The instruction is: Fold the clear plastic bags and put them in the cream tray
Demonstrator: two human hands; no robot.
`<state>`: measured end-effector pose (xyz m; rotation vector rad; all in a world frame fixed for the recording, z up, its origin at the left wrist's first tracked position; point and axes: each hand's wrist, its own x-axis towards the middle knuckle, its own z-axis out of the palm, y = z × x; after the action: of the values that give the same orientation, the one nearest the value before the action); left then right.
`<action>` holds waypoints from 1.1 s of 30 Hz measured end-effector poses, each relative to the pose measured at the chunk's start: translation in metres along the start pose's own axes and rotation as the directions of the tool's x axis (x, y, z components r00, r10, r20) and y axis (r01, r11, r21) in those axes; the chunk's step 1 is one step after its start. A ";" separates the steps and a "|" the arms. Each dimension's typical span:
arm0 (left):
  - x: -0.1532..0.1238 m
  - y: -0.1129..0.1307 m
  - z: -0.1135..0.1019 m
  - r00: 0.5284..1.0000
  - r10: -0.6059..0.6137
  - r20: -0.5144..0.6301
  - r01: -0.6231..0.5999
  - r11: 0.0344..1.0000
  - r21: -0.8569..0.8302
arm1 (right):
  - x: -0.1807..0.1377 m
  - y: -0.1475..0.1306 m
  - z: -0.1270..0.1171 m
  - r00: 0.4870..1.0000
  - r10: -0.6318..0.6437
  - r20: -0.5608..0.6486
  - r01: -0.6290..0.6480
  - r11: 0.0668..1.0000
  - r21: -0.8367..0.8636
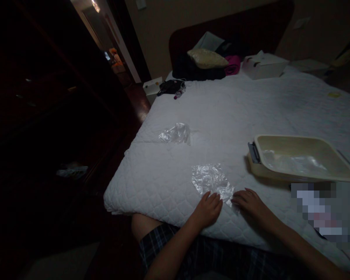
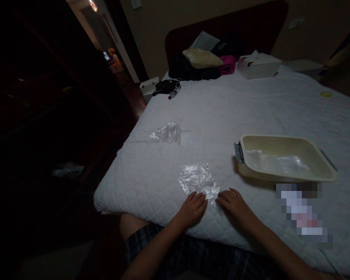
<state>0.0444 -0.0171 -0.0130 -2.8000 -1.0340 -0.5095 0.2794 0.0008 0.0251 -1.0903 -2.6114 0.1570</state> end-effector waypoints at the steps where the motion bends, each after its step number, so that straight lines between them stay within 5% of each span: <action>1: 0.000 0.000 0.001 1.000 0.006 -0.003 -0.006 1.000 0.002 | 0.004 -0.001 0.000 1.000 0.005 -0.008 -0.005 1.000 0.015; 14: -0.003 0.001 0.005 0.999 0.031 -0.042 -0.030 0.999 0.034 | 0.060 -0.011 0.016 0.966 0.257 -0.017 -0.257 0.966 -0.003; 24: 0.006 0.000 -0.006 0.998 -0.008 0.059 0.010 1.000 -0.023 | 0.035 0.023 -0.001 0.923 0.377 -0.079 -0.365 0.922 0.132; 33: 0.006 -0.001 -0.008 0.995 -0.053 0.088 0.056 0.998 -0.027 | 0.023 0.042 -0.014 0.934 0.318 0.161 -0.356 0.857 0.373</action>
<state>0.0463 -0.0144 -0.0030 -2.8504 -1.1316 -0.4145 0.2969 0.0469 0.0350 -1.3953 -2.2878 0.7989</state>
